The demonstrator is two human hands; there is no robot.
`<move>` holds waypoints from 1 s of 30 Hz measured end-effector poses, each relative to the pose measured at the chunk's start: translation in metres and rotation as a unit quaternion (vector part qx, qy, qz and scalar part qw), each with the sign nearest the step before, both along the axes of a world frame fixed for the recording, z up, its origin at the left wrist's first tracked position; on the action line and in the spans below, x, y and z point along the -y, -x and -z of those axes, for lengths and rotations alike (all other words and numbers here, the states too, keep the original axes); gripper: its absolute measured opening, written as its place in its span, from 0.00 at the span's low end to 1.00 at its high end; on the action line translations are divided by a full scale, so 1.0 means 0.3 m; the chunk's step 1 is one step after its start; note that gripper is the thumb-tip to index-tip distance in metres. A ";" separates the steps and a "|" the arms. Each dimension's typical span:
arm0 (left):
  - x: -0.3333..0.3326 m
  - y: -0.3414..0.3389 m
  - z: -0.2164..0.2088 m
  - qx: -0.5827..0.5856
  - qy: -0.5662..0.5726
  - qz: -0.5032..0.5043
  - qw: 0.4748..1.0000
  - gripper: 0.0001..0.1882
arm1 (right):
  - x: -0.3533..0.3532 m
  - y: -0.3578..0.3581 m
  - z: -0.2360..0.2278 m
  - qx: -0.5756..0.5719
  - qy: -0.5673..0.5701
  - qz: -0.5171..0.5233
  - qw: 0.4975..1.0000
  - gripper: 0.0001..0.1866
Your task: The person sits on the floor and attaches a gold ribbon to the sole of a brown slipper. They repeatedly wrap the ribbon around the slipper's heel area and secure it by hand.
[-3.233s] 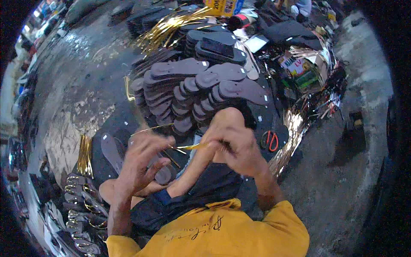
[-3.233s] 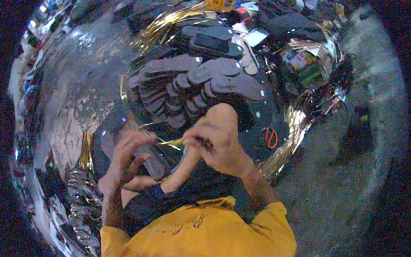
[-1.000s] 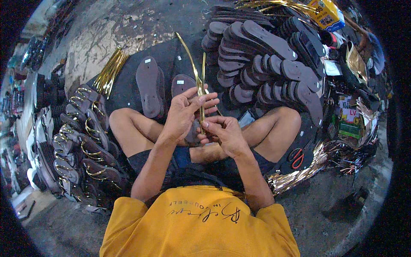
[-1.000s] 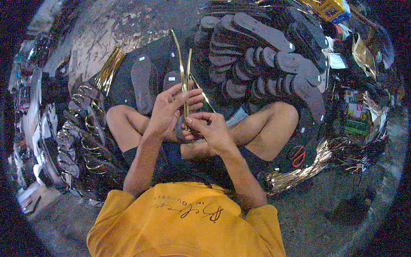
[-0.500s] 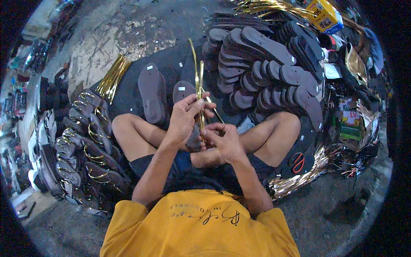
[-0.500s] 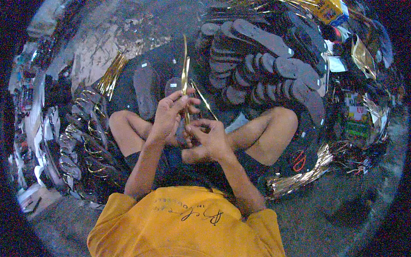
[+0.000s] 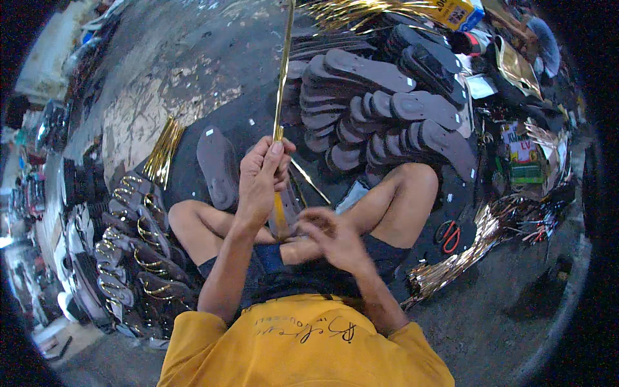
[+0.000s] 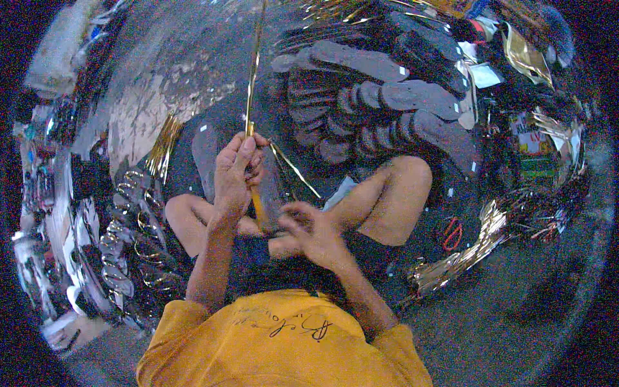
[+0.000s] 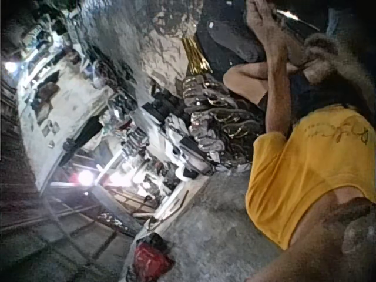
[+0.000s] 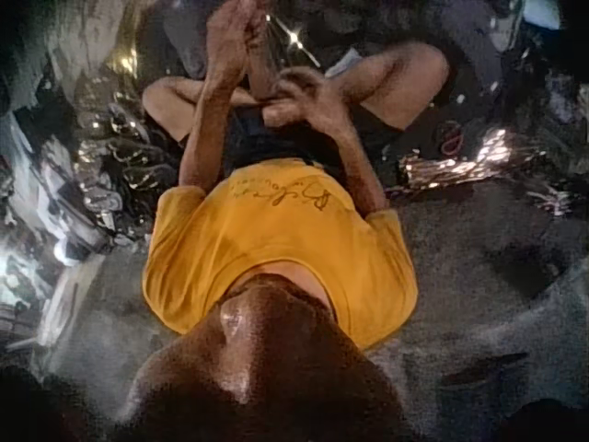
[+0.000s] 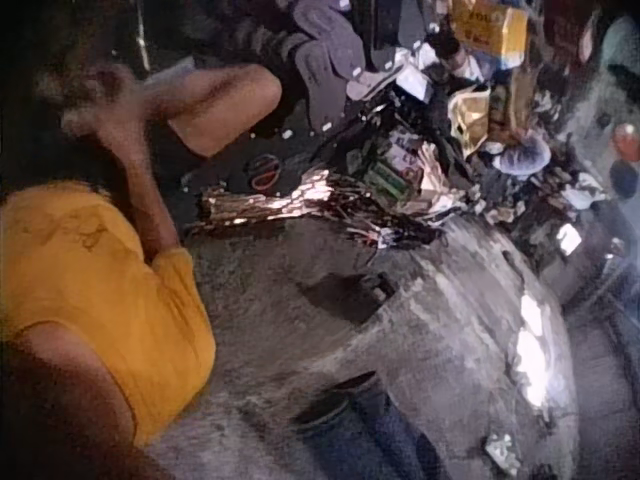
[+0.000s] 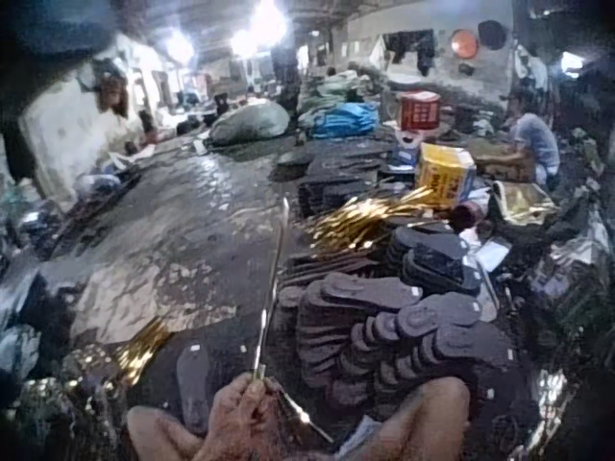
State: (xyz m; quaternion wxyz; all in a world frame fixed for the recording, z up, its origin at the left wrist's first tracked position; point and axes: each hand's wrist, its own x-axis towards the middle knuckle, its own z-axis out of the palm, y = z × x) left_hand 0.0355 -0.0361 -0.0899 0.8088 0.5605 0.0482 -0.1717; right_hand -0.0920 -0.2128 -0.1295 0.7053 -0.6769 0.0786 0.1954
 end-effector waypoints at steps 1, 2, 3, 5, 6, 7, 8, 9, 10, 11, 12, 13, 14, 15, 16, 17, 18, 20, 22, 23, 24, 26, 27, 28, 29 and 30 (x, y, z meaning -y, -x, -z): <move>0.006 0.006 -0.034 0.017 -0.071 -0.012 0.997 0.15 | 0.098 -0.020 -0.061 0.023 0.112 0.034 0.993 0.19; -0.002 0.001 -0.050 0.011 -0.083 0.003 0.996 0.15 | 0.254 -0.001 -0.081 0.030 0.143 0.170 0.975 0.17; -0.026 -0.004 -0.056 0.009 -0.102 0.019 0.995 0.15 | 0.409 0.017 -0.084 0.050 0.168 0.316 0.932 0.15; -0.051 -0.024 -0.060 0.031 -0.136 0.049 0.989 0.17 | 0.791 0.116 0.066 0.114 0.383 0.514 0.759 0.18; -0.043 -0.037 -0.058 0.041 -0.144 0.063 0.987 0.17 | 0.988 0.244 0.173 0.137 0.582 0.443 0.668 0.20; -0.036 -0.049 -0.050 0.051 -0.152 0.074 0.984 0.18 | 1.101 0.356 0.244 0.010 0.609 0.396 0.688 0.22; -0.019 -0.069 -0.034 0.061 -0.153 0.092 0.982 0.19 | 1.210 0.482 0.331 -0.094 0.640 0.324 0.691 0.24; -0.013 -0.083 -0.016 0.064 -0.156 0.105 0.980 0.19 | 1.268 0.565 0.410 -0.196 0.656 0.241 0.688 0.27; -0.019 -0.091 -0.001 0.069 -0.165 0.108 0.978 0.19 | 1.269 0.576 0.466 -0.154 0.660 0.268 0.685 0.26; -0.016 -0.100 0.006 0.073 -0.173 0.116 0.975 0.20 | 1.262 0.595 0.506 -0.115 0.663 0.296 0.678 0.26; -0.018 -0.102 0.001 0.073 -0.177 0.113 0.975 0.20 | 1.246 0.600 0.528 -0.075 0.664 0.321 0.672 0.26; -0.025 -0.094 -0.008 0.072 -0.183 0.109 0.974 0.20 | 1.219 0.574 0.518 -0.043 0.609 0.377 0.697 0.27; -0.032 -0.088 -0.018 0.071 -0.190 0.106 0.974 0.20 | 1.184 0.558 0.507 -0.068 0.603 0.366 0.705 0.27; -0.026 -0.092 -0.027 0.083 -0.214 0.101 0.968 0.19 | 1.172 0.558 0.490 -0.094 0.601 0.361 0.707 0.28; -0.021 -0.092 -0.039 0.095 -0.239 0.095 0.962 0.19 | 1.161 0.550 0.477 -0.120 0.598 0.355 0.708 0.28; -0.020 -0.082 -0.040 0.103 -0.265 0.090 0.954 0.19 | 1.075 0.460 0.452 -0.127 0.646 0.341 0.671 0.30; -0.005 -0.085 -0.021 0.101 -0.243 0.101 0.960 0.19 | 1.102 0.515 0.487 -0.092 0.663 0.336 0.663 0.29; -0.003 -0.099 0.002 0.102 -0.219 0.095 0.966 0.18 | 1.126 0.476 0.470 -0.133 0.641 0.297 0.695 0.27; 0.017 -0.105 0.003 0.112 -0.232 0.104 0.961 0.17 | 1.111 0.415 0.389 -0.213 0.564 0.299 0.739 0.27; 0.044 -0.114 -0.015 0.115 -0.235 0.126 0.957 0.17 | 1.124 0.440 0.399 -0.214 0.530 0.334 0.750 0.27; 0.058 -0.128 -0.040 0.120 -0.243 0.141 0.952 0.16 | 1.126 0.443 0.412 -0.209 0.491 0.364 0.763 0.27; 0.109 -0.153 -0.094 0.127 -0.254 0.159 0.945 0.17 | 1.076 0.417 0.387 -0.095 0.268 0.478 0.831 0.22; 0.130 -0.162 -0.123 0.129 -0.248 0.180 0.943 0.17 | 1.013 0.436 0.397 0.011 0.205 0.516 0.832 0.21; 0.151 -0.173 -0.152 0.134 -0.243 0.201 0.940 0.17 | 0.959 0.426 0.404 0.117 0.134 0.547 0.818 0.20; 0.170 -0.185 -0.173 0.137 -0.242 0.212 0.937 0.18 | 0.907 0.351 0.355 0.134 0.168 0.500 0.839 0.20; 0.179 -0.194 -0.192 0.136 -0.243 0.222 0.935 0.19 | 0.844 0.278 0.234 0.149 0.203 0.453 0.855 0.21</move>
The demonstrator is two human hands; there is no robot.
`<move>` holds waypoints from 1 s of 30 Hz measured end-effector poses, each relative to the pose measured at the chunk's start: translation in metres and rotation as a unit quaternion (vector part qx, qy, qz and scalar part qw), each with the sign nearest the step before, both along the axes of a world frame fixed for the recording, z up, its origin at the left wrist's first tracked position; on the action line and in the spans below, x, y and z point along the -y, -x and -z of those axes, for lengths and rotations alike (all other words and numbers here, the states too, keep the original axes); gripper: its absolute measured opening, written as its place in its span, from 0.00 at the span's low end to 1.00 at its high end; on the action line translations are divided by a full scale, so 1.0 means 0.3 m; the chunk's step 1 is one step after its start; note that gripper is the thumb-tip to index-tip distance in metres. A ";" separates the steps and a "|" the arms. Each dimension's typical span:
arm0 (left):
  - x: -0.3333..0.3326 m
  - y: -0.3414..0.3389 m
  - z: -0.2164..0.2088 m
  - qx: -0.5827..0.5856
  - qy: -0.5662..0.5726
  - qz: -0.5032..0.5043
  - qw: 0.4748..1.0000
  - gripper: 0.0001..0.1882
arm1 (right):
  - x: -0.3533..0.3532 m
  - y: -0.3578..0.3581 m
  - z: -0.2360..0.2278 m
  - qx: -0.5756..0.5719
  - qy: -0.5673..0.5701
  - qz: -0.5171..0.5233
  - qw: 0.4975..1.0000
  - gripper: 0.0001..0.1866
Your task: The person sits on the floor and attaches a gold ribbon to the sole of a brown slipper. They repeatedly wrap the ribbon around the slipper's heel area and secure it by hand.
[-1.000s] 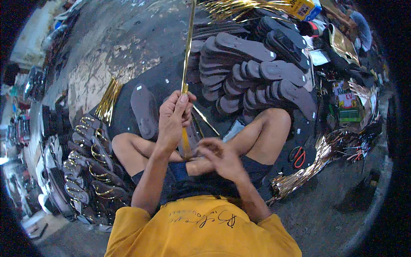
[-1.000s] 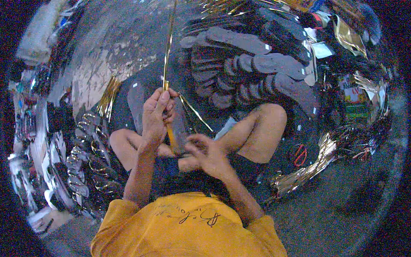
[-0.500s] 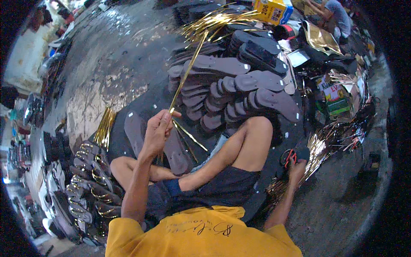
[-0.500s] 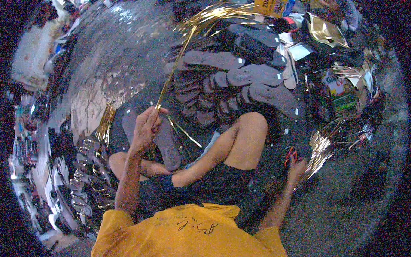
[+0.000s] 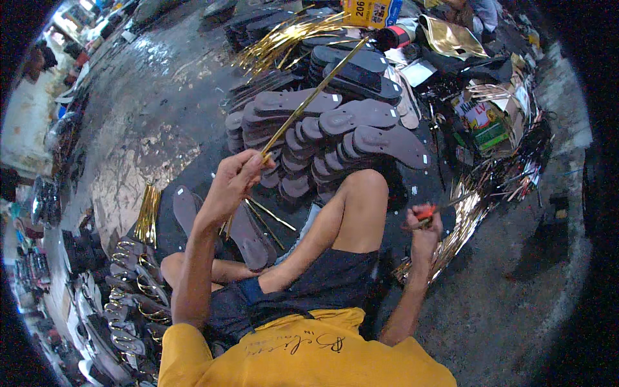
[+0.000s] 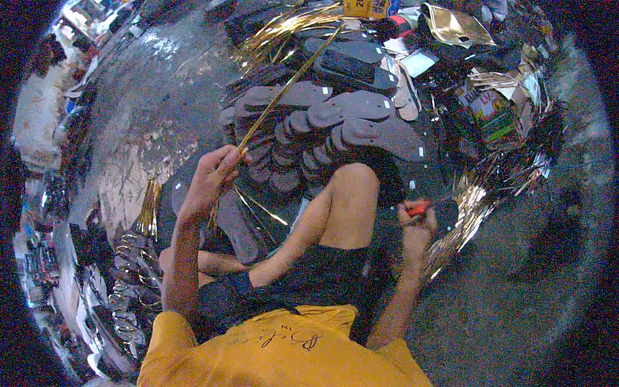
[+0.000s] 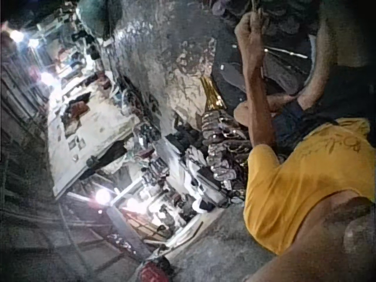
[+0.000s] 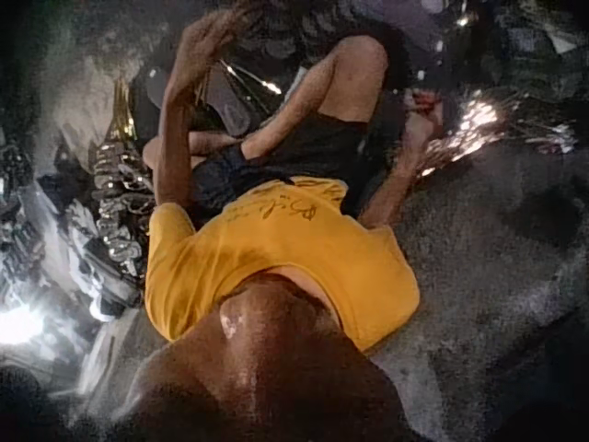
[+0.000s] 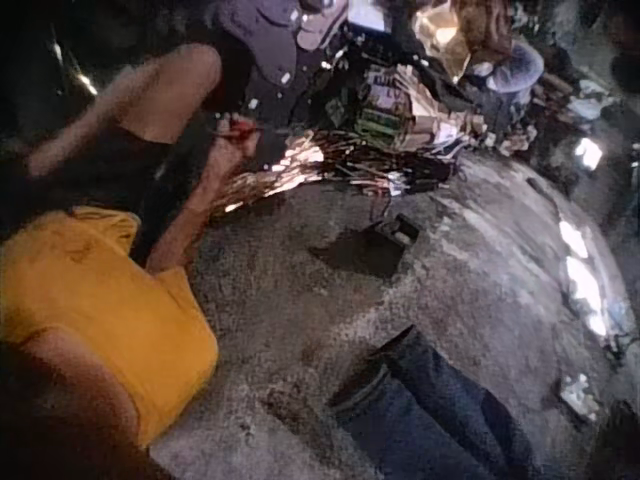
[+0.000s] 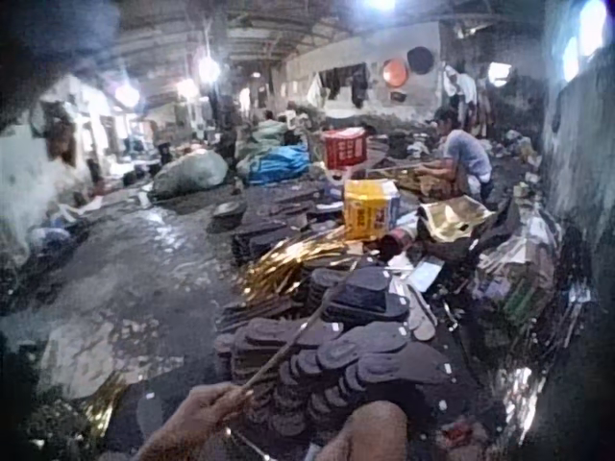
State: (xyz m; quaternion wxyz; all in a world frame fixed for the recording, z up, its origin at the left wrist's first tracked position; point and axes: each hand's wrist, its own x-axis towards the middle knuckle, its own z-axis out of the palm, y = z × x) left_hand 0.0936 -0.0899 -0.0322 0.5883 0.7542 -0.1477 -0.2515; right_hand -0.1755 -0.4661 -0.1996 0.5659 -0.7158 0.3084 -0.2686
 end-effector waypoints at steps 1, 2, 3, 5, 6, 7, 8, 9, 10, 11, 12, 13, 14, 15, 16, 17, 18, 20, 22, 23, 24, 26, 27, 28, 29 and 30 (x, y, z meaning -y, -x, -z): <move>0.014 -0.006 -0.023 -0.005 0.000 0.013 1.000 0.19 | -0.057 -0.053 -0.124 -0.018 0.044 -0.042 0.998 0.21; 0.041 -0.021 -0.038 -0.011 0.003 0.034 0.999 0.20 | -0.106 -0.093 -0.234 -0.037 0.009 -0.085 0.996 0.22; 0.064 -0.039 -0.053 -0.014 0.004 0.053 0.998 0.21 | -0.155 -0.134 -0.335 -0.053 -0.029 -0.128 0.990 0.22; 0.121 -0.061 -0.072 -0.007 0.014 0.096 0.995 0.21 | -0.179 -0.175 -0.357 -0.043 -0.062 -0.239 0.968 0.23; 0.144 -0.067 -0.081 -0.006 0.017 0.115 0.993 0.21 | -0.180 -0.189 -0.321 -0.021 -0.061 -0.312 0.948 0.24; 0.170 -0.074 -0.089 -0.006 0.008 0.137 0.990 0.21 | -0.186 -0.205 -0.314 -0.047 -0.041 -0.337 0.939 0.24; 0.196 -0.073 -0.084 0.003 0.021 0.147 0.989 0.21 | -0.197 -0.233 -0.313 -0.074 -0.022 -0.362 0.929 0.24; 0.202 -0.069 -0.084 0.014 0.028 0.144 0.989 0.20 | -0.212 -0.291 -0.336 -0.075 0.036 -0.383 0.920 0.24; 0.231 -0.070 -0.070 0.021 0.046 0.153 0.987 0.20 | -0.220 -0.328 -0.362 -0.082 0.098 -0.389 0.912 0.23; 0.254 -0.068 -0.073 0.028 0.040 0.157 0.986 0.20 | -0.234 -0.378 -0.433 -0.061 0.194 -0.383 0.901 0.22; 0.281 -0.067 -0.079 0.034 0.034 0.161 0.986 0.19 | -0.249 -0.414 -0.485 -0.041 0.289 -0.372 0.881 0.21; 0.307 -0.072 -0.082 0.040 0.030 0.168 0.984 0.19 | -0.260 -0.436 -0.503 -0.097 0.194 -0.347 0.913 0.25; 0.325 -0.080 -0.075 0.041 0.033 0.179 0.982 0.19 | -0.249 -0.442 -0.523 -0.103 0.157 -0.341 0.921 0.25; 0.341 -0.090 -0.063 0.041 0.037 0.189 0.980 0.19 | -0.238 -0.447 -0.544 -0.108 0.121 -0.335 0.928 0.24; 0.356 -0.100 -0.058 0.042 0.041 0.197 0.979 0.18 | -0.226 -0.453 -0.554 -0.112 0.084 -0.330 0.934 0.24; 0.375 -0.116 -0.057 0.023 0.044 0.203 0.978 0.18 | -0.203 -0.452 -0.552 -0.080 0.055 -0.337 0.936 0.21; 0.400 -0.128 -0.055 0.001 0.048 0.209 0.977 0.18 | -0.184 -0.451 -0.545 -0.069 0.055 -0.340 0.936 0.20; 0.443 -0.150 -0.057 -0.016 0.044 0.223 0.974 0.19 | -0.147 -0.448 -0.506 -0.032 0.094 -0.341 0.935 0.17; 0.465 -0.165 -0.065 -0.007 0.025 0.236 0.971 0.19 | -0.100 -0.432 -0.443 0.035 0.210 -0.323 0.922 0.15; 0.463 -0.170 -0.043 -0.038 0.033 0.221 0.974 0.18 | -0.078 -0.416 -0.428 0.016 0.150 -0.260 0.954 0.16; 0.446 -0.159 -0.040 -0.032 0.040 0.193 0.980 0.18 | -0.059 -0.409 -0.402 0.011 0.079 -0.196 0.977 0.17; 0.414 -0.111 -0.039 -0.026 0.072 0.145 0.987 0.17 | 0.080 -0.296 -0.306 -0.118 0.109 -0.031 0.986 0.21; 0.377 -0.105 -0.032 -0.068 0.099 0.153 0.981 0.17 | 0.150 -0.233 -0.252 -0.179 0.104 0.046 0.977 0.23; 0.338 -0.093 -0.030 -0.060 0.119 0.108 0.985 0.16 | 0.215 -0.155 -0.213 -0.233 0.225 0.004 0.946 0.24; 0.341 -0.074 -0.002 -0.059 0.148 0.077 0.984 0.16 | 0.332 -0.026 -0.067 -0.337 0.299 0.023 0.892 0.24; 0.315 -0.051 0.027 -0.058 0.169 0.037 0.983 0.16 | 0.364 0.053 -0.008 -0.392 0.285 0.016 0.875 0.24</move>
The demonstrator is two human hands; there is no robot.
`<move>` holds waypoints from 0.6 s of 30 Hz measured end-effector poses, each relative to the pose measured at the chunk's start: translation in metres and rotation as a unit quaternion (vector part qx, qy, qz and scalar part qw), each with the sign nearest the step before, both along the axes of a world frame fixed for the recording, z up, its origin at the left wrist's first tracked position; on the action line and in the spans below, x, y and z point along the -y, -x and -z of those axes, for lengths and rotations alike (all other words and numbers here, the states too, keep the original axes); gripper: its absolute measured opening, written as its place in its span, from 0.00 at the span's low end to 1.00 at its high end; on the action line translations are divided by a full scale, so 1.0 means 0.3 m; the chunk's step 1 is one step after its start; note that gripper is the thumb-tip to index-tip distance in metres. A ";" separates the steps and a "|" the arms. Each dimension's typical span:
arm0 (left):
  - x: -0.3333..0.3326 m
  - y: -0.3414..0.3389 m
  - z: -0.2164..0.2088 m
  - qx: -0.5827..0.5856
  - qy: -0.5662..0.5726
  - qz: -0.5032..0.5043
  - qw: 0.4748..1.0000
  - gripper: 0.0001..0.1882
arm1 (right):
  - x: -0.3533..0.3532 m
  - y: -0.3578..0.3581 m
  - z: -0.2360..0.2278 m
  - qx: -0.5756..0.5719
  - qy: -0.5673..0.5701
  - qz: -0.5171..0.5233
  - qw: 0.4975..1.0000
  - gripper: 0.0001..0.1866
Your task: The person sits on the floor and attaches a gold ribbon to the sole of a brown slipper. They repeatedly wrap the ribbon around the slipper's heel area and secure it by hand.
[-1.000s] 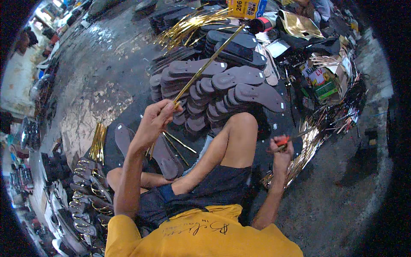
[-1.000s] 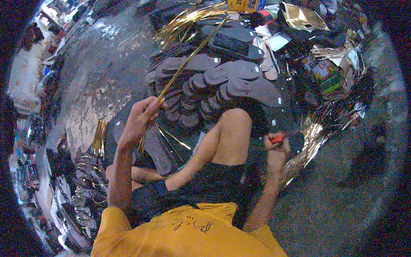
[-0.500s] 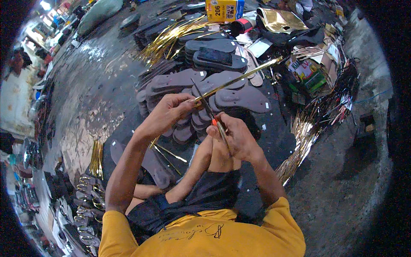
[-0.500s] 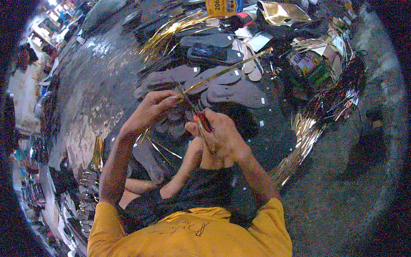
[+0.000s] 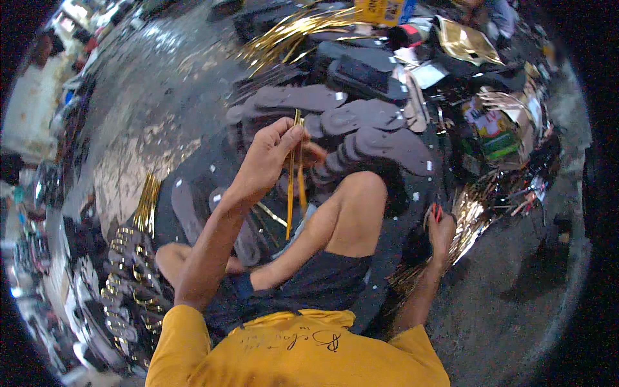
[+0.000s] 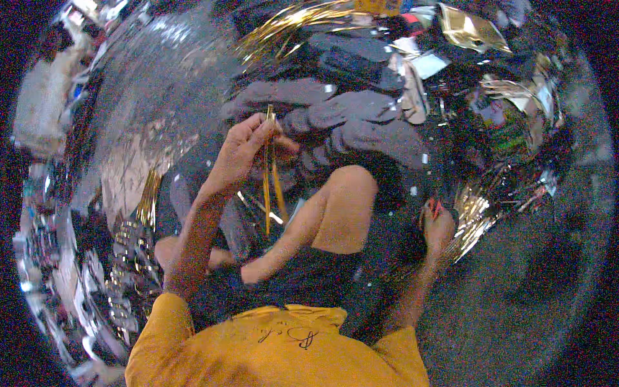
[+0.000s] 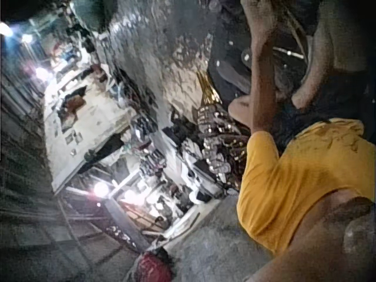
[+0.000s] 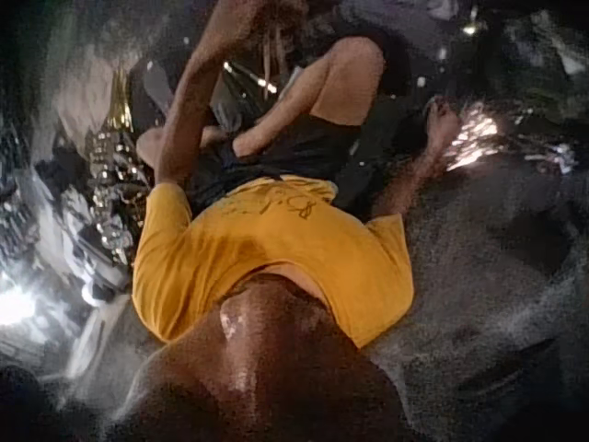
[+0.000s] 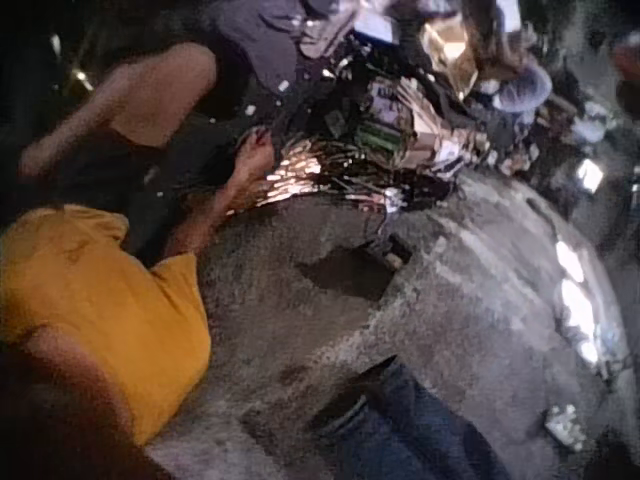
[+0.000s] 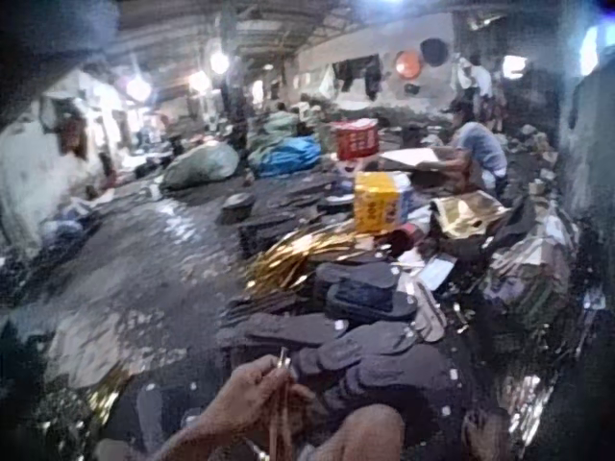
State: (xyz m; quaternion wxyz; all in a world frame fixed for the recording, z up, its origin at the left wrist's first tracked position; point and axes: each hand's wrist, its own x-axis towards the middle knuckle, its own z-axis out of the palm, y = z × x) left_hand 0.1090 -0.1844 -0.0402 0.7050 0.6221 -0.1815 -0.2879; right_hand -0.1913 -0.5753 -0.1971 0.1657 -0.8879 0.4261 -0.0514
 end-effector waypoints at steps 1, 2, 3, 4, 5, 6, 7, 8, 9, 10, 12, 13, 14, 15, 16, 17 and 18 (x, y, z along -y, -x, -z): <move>-0.028 -0.006 0.009 0.007 0.021 -0.005 1.000 0.16 | -0.030 0.016 -0.028 -0.090 0.002 0.003 0.996 0.23; -0.064 0.008 0.017 0.008 -0.010 -0.031 0.999 0.16 | -0.068 -0.007 -0.032 0.004 0.056 -0.016 0.998 0.22; -0.090 0.030 0.011 0.007 -0.040 -0.052 0.998 0.17 | -0.135 -0.034 -0.043 0.097 0.108 -0.030 0.989 0.21; -0.115 0.061 0.000 0.007 -0.071 -0.075 0.995 0.17 | -0.221 -0.071 -0.061 0.193 0.155 -0.045 0.968 0.20; -0.123 0.102 -0.009 -0.039 -0.063 -0.104 0.992 0.16 | -0.380 -0.189 -0.189 0.268 -0.025 -0.055 0.962 0.18; -0.124 0.139 0.013 -0.029 -0.040 -0.122 0.991 0.16 | -0.563 -0.322 -0.343 0.327 -0.204 -0.064 0.920 0.17; -0.119 0.183 0.060 -0.022 -0.015 -0.139 0.990 0.16 | -0.686 -0.402 -0.400 0.373 -0.230 -0.185 0.879 0.15; -0.123 0.223 0.100 -0.011 0.005 -0.160 0.987 0.15 | -0.815 -0.444 -0.408 0.380 -0.311 -0.214 0.844 0.15; -0.139 0.255 0.117 -0.012 0.001 -0.177 0.984 0.15 | -0.939 -0.486 -0.427 0.377 -0.389 -0.233 0.808 0.14; -0.166 0.273 0.105 -0.012 -0.002 -0.193 0.981 0.15 | -1.033 -0.508 -0.430 0.328 -0.510 -0.156 0.780 0.13; -0.299 0.285 0.088 0.089 -0.080 -0.236 0.964 0.12 | -1.097 -0.530 -0.361 0.290 -0.511 -0.199 0.784 0.12; -0.373 0.301 0.103 0.085 -0.080 -0.274 0.955 0.11 | -1.120 -0.537 -0.325 0.269 -0.511 -0.220 0.786 0.11; -0.440 0.313 0.113 0.082 -0.079 -0.310 0.944 0.11 | -1.138 -0.551 -0.304 0.255 -0.498 -0.245 0.792 0.11; -0.489 0.313 0.096 0.118 -0.129 -0.351 0.920 0.12 | -1.148 -0.577 -0.294 0.245 -0.481 -0.269 0.798 0.10; -0.534 0.315 0.095 0.139 -0.131 -0.352 0.917 0.12 | -1.159 -0.601 -0.292 0.235 -0.463 -0.290 0.804 0.10; -0.572 0.318 0.096 0.160 -0.132 -0.350 0.913 0.12 | -1.171 -0.621 -0.297 0.239 -0.484 -0.296 0.788 0.10; -0.603 0.326 0.099 0.181 -0.135 -0.352 0.909 0.11 | -1.199 -0.637 -0.329 0.247 -0.483 -0.304 0.783 0.09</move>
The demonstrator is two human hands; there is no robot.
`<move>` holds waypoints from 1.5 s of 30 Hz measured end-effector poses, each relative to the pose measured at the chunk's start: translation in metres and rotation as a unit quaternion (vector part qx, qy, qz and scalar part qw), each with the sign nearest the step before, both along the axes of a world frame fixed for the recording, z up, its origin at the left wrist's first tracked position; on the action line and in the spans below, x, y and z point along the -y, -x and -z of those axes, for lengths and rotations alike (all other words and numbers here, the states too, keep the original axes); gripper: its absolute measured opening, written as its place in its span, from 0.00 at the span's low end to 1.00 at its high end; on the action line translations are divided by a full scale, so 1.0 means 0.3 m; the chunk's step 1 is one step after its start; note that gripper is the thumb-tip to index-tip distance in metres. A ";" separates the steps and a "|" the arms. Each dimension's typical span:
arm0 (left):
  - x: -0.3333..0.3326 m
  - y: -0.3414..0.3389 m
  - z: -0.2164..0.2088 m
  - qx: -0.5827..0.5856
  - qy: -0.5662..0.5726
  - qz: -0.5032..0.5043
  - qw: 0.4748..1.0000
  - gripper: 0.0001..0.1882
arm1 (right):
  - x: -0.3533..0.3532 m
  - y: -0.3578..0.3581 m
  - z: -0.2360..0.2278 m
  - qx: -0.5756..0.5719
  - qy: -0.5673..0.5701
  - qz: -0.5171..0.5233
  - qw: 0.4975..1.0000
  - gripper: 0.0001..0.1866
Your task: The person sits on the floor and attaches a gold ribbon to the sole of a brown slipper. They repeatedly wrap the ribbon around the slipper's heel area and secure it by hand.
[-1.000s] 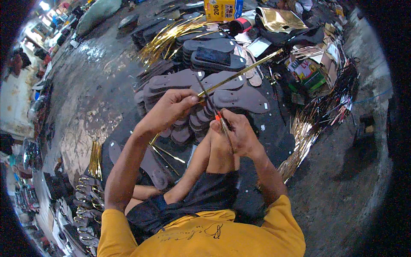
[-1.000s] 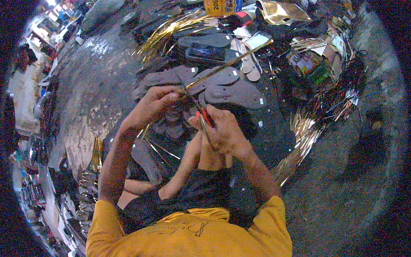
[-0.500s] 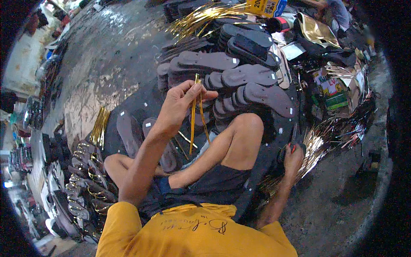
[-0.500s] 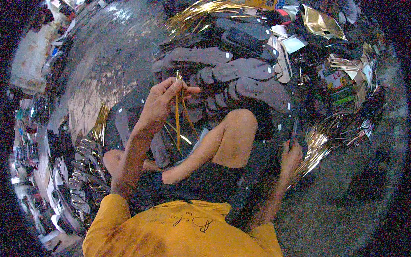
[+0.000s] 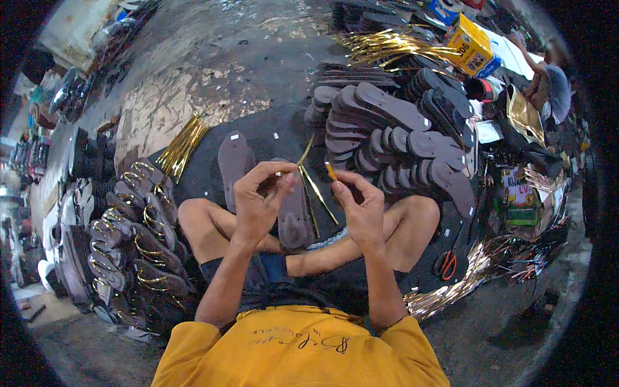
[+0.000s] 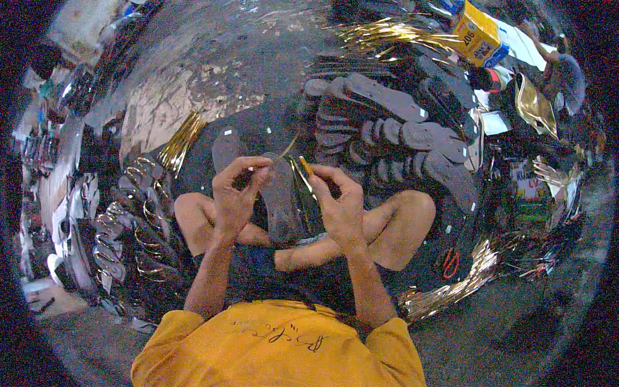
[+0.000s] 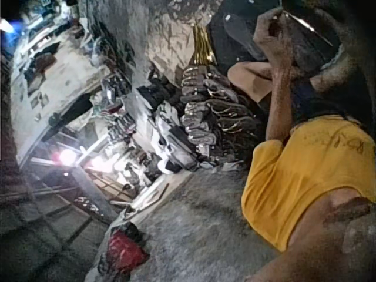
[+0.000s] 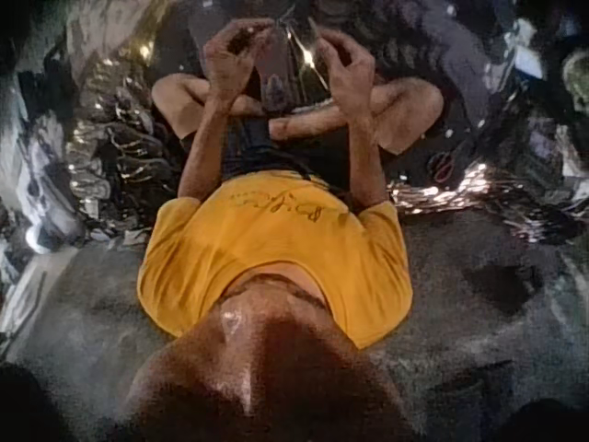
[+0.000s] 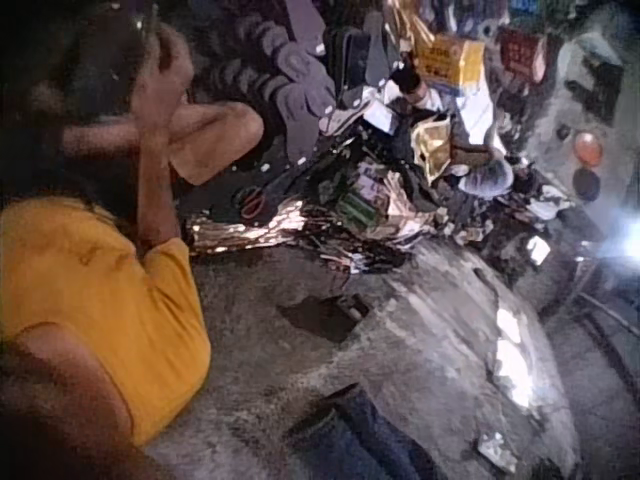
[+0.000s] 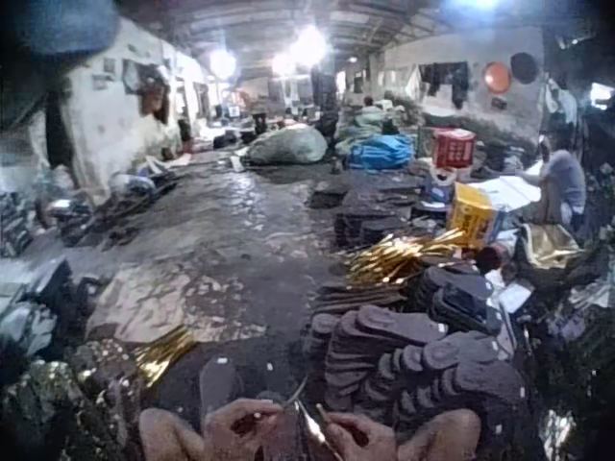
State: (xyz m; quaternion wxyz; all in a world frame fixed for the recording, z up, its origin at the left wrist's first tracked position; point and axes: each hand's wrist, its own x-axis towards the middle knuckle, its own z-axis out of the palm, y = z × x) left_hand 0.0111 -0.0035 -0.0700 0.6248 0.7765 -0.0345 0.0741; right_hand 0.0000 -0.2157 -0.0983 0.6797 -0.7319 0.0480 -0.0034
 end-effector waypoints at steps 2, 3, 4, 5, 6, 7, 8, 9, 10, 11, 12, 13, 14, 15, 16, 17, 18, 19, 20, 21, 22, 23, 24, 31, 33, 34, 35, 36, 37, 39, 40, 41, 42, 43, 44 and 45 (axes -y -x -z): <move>-0.003 0.008 0.010 0.002 0.040 -0.046 0.998 0.10 | -0.060 -0.022 -0.081 0.023 -0.005 0.001 1.000 0.10; 0.004 0.023 -0.002 0.001 0.042 -0.070 0.997 0.10 | -0.079 -0.018 -0.081 0.039 -0.022 -0.007 0.999 0.10; 0.002 0.032 -0.013 0.000 0.044 -0.094 0.995 0.09 | -0.093 -0.013 -0.083 0.048 -0.019 -0.010 0.999 0.09; -0.007 0.034 -0.022 -0.001 0.034 -0.086 0.996 0.09 | -0.105 -0.009 -0.088 0.056 -0.016 -0.013 0.998 0.08; -0.013 0.041 -0.033 -0.005 0.022 -0.077 0.997 0.09 | -0.113 -0.003 -0.092 0.062 -0.013 -0.014 0.998 0.08; -0.016 0.045 -0.037 -0.010 0.011 -0.068 0.998 0.09 | -0.123 -0.008 -0.094 0.097 0.008 -0.007 0.995 0.07; -0.023 0.045 -0.033 0.010 0.009 -0.070 0.997 0.10 | -0.132 -0.013 -0.099 0.104 -0.002 -0.009 0.995 0.07; -0.032 0.041 -0.025 0.031 0.008 -0.071 0.997 0.10 | -0.141 -0.019 -0.107 0.112 -0.011 -0.009 0.994 0.07; -0.036 0.039 -0.020 0.053 0.007 -0.072 0.996 0.10 | -0.151 -0.023 -0.112 0.121 -0.021 -0.010 0.992 0.07; -0.033 0.041 -0.024 0.026 0.043 -0.066 0.997 0.10 | -0.160 -0.026 -0.111 0.136 -0.019 -0.019 0.990 0.07; -0.029 0.042 -0.035 0.000 0.079 -0.059 0.995 0.10 | -0.171 -0.030 -0.110 0.151 -0.017 -0.029 0.988 0.08; -0.025 0.043 -0.041 -0.026 0.115 -0.053 0.992 0.11 | -0.180 -0.032 -0.109 0.166 -0.015 -0.038 0.985 0.08; -0.022 0.042 -0.041 -0.033 0.128 -0.047 0.990 0.10 | -0.187 -0.029 -0.105 0.155 -0.038 -0.040 0.986 0.09; -0.022 0.044 -0.038 -0.040 0.139 -0.042 0.989 0.10 | -0.195 -0.022 -0.096 0.144 -0.061 -0.044 0.987 0.10; -0.021 0.045 -0.036 -0.048 0.151 -0.037 0.987 0.10 | -0.198 -0.018 -0.086 0.132 -0.084 -0.048 0.986 0.11; -0.021 0.043 -0.037 -0.055 0.158 -0.034 0.985 0.10 | -0.196 -0.021 -0.074 0.133 -0.075 -0.049 0.987 0.12; -0.020 0.043 -0.036 -0.065 0.166 -0.030 0.984 0.11 | -0.190 -0.021 -0.061 0.132 -0.064 -0.050 0.988 0.13; -0.019 0.043 -0.036 -0.075 0.174 -0.026 0.982 0.11 | -0.184 -0.021 -0.050 0.130 -0.054 -0.050 0.989 0.14; -0.019 0.042 -0.035 -0.090 0.182 -0.029 0.979 0.12 | -0.174 -0.025 -0.042 0.136 -0.048 -0.061 0.988 0.14; -0.019 0.036 -0.036 -0.102 0.191 -0.033 0.976 0.12 | -0.162 -0.038 -0.037 0.144 -0.042 -0.073 0.986 0.15; -0.017 0.029 -0.036 -0.114 0.199 -0.036 0.973 0.13 | -0.155 -0.050 -0.038 0.152 -0.037 -0.084 0.984 0.16; -0.013 0.022 -0.032 -0.106 0.191 -0.055 0.974 0.13 | -0.151 -0.057 -0.050 0.174 0.005 -0.088 0.981 0.16; -0.003 0.020 -0.022 -0.099 0.182 -0.073 0.976 0.14 | -0.144 -0.058 -0.080 0.194 0.046 -0.091 0.976 0.17; 0.038 -0.013 0.078 -0.131 0.181 -0.093 0.970 0.14 | -0.124 -0.109 -0.038 0.330 0.326 -0.043 0.885 0.10; 0.028 -0.026 0.127 -0.175 0.202 -0.095 0.959 0.21 | -0.118 -0.137 0.030 0.345 0.383 -0.051 0.855 0.08; 0.013 -0.036 0.165 -0.193 0.212 -0.099 0.953 0.25 | -0.113 -0.149 0.053 0.356 0.410 -0.058 0.838 0.09; -0.011 -0.037 0.249 -0.124 0.025 -0.112 0.986 0.30 | -0.105 -0.152 0.053 0.340 0.428 -0.060 0.835 0.09; -0.037 -0.027 0.377 -0.046 -0.161 -0.125 0.978 0.36 | -0.099 -0.154 0.049 0.326 0.443 -0.067 0.832 0.09; -0.043 -0.017 0.487 0.037 -0.342 -0.138 0.929 0.42 | -0.090 -0.156 0.048 0.315 0.455 -0.075 0.829 0.09; -0.036 -0.005 0.628 0.005 -0.337 -0.100 0.936 0.51 | -0.088 -0.165 0.055 0.308 0.437 -0.077 0.842 0.08; -0.029 -0.002 0.609 -0.014 -0.337 -0.085 0.938 0.56 | -0.098 -0.163 0.056 0.306 0.424 -0.083 0.848 0.08; 0.009 -0.002 0.602 -0.048 -0.366 -0.126 0.921 0.57 | -0.101 -0.158 0.053 0.292 0.370 -0.068 0.880 0.08; 0.043 -0.017 0.566 -0.023 -0.322 -0.157 0.933 0.58 | -0.101 -0.162 0.048 0.282 0.309 -0.059 0.906 0.08; 0.063 -0.020 0.535 0.000 -0.279 -0.189 0.942 0.58 | -0.103 -0.155 0.043 0.267 0.245 -0.055 0.930 0.08; 0.066 -0.019 0.491 0.027 -0.238 -0.224 0.945 0.59 | -0.098 -0.151 0.029 0.253 0.231 -0.039 0.939 0.08; 0.063 -0.024 0.392 0.091 -0.279 -0.252 0.922 0.46 | -0.078 -0.155 0.007 0.238 0.218 -0.019 0.946 0.08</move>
